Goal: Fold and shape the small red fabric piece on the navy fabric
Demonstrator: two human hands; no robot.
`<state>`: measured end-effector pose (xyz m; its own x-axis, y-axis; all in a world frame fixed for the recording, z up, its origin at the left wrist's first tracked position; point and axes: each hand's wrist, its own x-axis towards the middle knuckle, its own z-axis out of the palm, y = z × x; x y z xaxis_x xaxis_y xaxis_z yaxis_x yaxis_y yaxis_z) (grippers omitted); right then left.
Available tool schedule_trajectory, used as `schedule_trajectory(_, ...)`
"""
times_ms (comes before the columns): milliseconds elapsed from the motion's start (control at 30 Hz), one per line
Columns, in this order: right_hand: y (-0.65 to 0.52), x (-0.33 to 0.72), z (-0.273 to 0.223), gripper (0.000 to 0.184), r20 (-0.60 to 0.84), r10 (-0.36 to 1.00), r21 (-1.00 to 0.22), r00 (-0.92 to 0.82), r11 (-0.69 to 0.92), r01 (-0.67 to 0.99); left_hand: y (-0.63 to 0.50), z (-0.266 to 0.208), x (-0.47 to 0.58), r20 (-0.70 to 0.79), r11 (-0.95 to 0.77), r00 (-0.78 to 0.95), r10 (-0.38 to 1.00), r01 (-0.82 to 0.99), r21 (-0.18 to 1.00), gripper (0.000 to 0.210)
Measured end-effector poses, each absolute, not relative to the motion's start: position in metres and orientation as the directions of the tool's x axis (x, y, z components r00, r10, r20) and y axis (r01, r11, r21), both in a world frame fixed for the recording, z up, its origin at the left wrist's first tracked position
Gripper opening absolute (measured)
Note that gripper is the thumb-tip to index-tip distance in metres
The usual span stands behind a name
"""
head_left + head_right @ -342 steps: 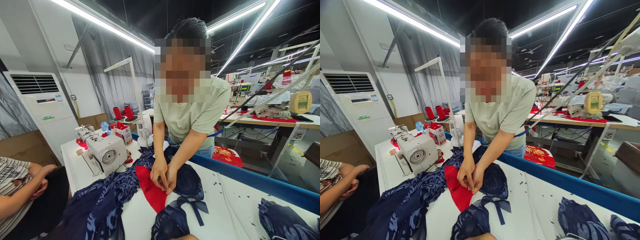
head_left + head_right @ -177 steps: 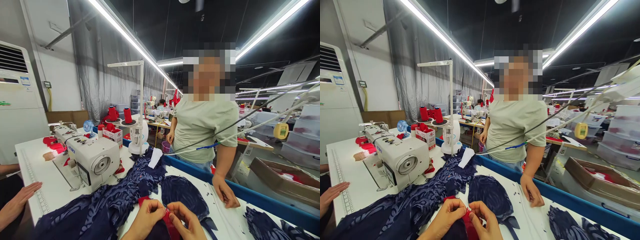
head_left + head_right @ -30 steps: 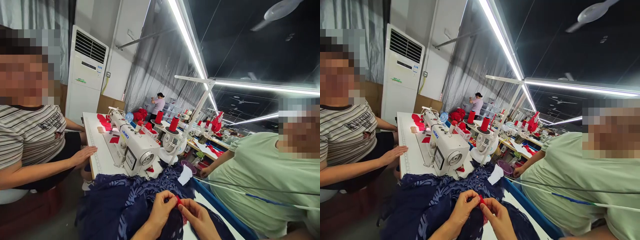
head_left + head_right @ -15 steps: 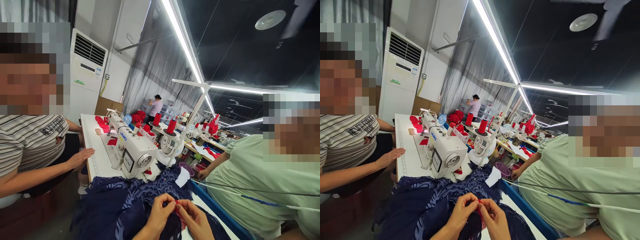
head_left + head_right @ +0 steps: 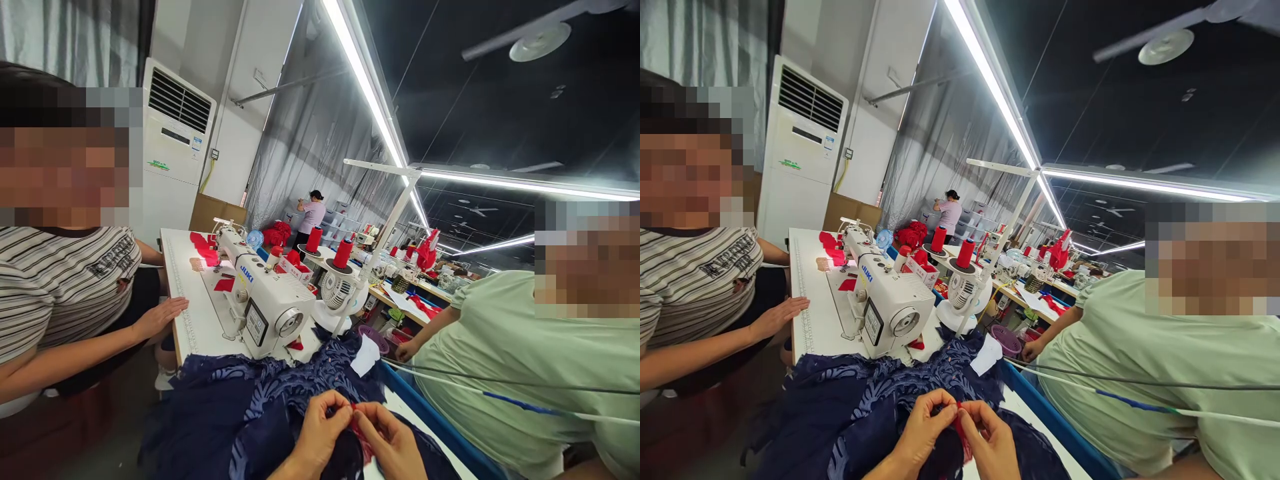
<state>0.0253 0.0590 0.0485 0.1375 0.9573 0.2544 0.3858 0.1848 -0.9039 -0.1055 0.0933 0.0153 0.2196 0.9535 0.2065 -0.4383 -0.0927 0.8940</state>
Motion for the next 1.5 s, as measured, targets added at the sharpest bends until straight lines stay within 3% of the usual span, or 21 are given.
schedule_trajectory(900, 0.057, 0.038, 0.035, 0.05, 0.241, 0.968, -0.886, 0.073, 0.189, 0.423, 0.09, 0.008, -0.1, 0.206, -0.094, 0.237, 0.949, -0.411, 0.907, 0.034)
schedule_trajectory(1000, 0.055, 0.048, 0.046, 0.047, 0.405, 0.899, -0.784, 0.168, 0.247, 0.57, 0.089, 0.006, -0.099, 0.2, -0.084, 0.252, 0.947, -0.407, 0.91, 0.033)
schedule_trajectory(1067, 0.056, 0.063, 0.062, 0.054, 0.569, 0.764, -0.68, 0.305, 0.23, 0.696, 0.089, 0.004, -0.097, 0.19, -0.072, 0.259, 0.947, -0.406, 0.911, 0.033)
schedule_trajectory(1167, 0.058, 0.087, 0.085, 0.059, 0.648, 0.596, -0.666, 0.474, 0.14, 0.733, 0.089, 0.003, -0.095, 0.166, -0.048, 0.262, 0.951, -0.405, 0.913, 0.032)
schedule_trajectory(1233, 0.056, 0.093, 0.09, 0.043, 0.658, 0.653, -0.62, 0.375, 0.187, 0.762, 0.089, 0.003, -0.094, 0.151, -0.031, 0.27, 0.951, -0.403, 0.915, 0.032)
schedule_trajectory(1300, 0.052, 0.089, 0.084, 0.032, 0.64, 0.762, -0.487, 0.095, 0.306, 0.818, 0.089, 0.003, -0.094, 0.152, -0.027, 0.283, 0.947, -0.402, 0.915, 0.033)
schedule_trajectory(1367, 0.048, 0.077, 0.07, 0.032, 0.599, 0.795, -0.386, -0.091, 0.387, 0.838, 0.089, 0.003, -0.094, 0.161, -0.032, 0.293, 0.942, -0.401, 0.915, 0.034)
schedule_trajectory(1433, 0.047, 0.064, 0.055, 0.03, 0.578, 0.816, -0.463, -0.03, 0.359, 0.81, 0.088, 0.003, -0.094, 0.167, -0.035, 0.3, 0.939, -0.401, 0.915, 0.035)
schedule_trajectory(1500, 0.049, 0.056, 0.045, 0.033, 0.48, 0.869, -0.661, 0.123, 0.266, 0.702, 0.088, 0.002, -0.093, 0.169, -0.037, 0.304, 0.938, -0.397, 0.917, 0.036)
